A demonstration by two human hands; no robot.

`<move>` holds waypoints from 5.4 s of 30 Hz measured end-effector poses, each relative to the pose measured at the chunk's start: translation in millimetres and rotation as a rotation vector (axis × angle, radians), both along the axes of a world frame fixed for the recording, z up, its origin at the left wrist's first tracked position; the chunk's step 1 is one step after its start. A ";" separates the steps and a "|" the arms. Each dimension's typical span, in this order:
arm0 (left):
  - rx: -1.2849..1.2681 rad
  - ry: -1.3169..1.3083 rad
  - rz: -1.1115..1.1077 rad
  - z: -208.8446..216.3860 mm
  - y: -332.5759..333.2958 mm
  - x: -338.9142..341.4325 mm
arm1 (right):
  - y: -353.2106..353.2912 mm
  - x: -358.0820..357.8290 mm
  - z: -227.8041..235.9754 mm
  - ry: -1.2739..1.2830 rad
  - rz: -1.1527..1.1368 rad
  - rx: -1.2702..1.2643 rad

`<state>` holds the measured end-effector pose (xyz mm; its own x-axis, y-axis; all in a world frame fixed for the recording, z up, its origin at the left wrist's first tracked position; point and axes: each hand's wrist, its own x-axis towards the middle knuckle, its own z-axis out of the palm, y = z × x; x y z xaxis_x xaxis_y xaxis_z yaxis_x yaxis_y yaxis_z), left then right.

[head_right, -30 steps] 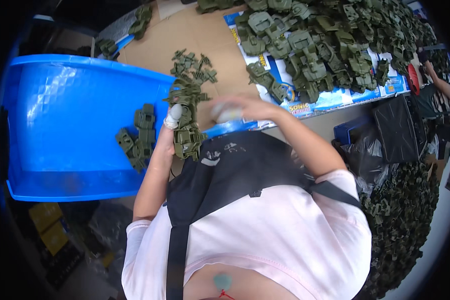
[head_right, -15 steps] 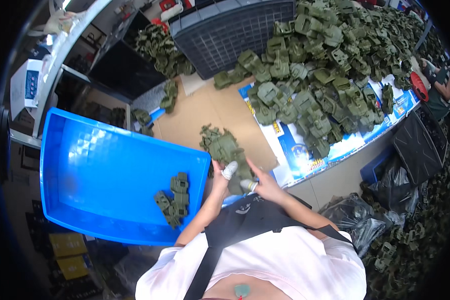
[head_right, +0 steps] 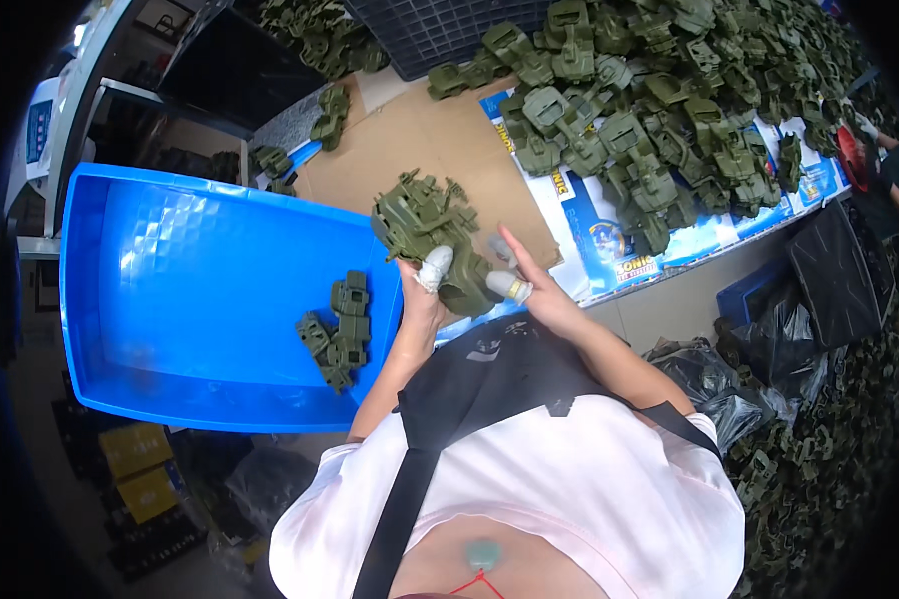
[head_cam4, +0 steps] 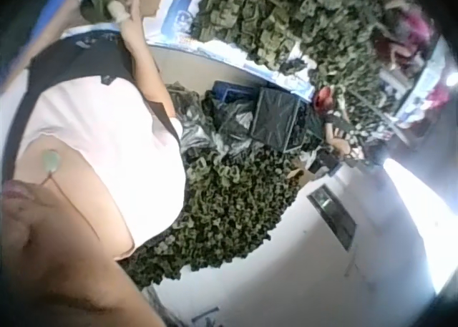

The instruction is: The person assembles small green plastic components by hand, picking up pieces from a cardboard surface and snapping them together. The person places the assembled units into a blue plastic bin and continues the process with additional parts from a large pile on the table.

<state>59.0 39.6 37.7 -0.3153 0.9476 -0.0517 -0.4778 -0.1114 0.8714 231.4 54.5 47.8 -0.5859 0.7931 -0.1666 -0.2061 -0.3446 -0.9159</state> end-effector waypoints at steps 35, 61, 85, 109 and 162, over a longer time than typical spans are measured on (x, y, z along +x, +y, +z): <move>-0.183 1.000 -0.800 69.3 -38.8 -49.5 | -6.8 66.4 -15.0 -0.412 0.282 0.275; -0.054 0.886 -0.417 63.2 -38.6 -21.5 | 28.5 6.4 46.4 -0.328 0.307 0.754; 0.151 0.513 -0.723 30.8 23.2 137.1 | -3.0 163.3 72.7 -0.745 -0.243 0.826; 0.335 0.956 -0.360 59.8 57.4 92.5 | 115.2 391.8 -26.6 -0.278 -1.355 0.441; -0.149 1.188 1.971 271.1 -380.6 -146.2 | 58.5 -142.4 -51.2 -0.320 -0.067 0.347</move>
<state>-87.2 -341.1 308.8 -0.4588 -0.4383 0.7729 0.6464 0.4322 0.6288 89.0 113.0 -3.4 -0.4937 0.8682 -0.0492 0.0940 -0.0029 -0.9956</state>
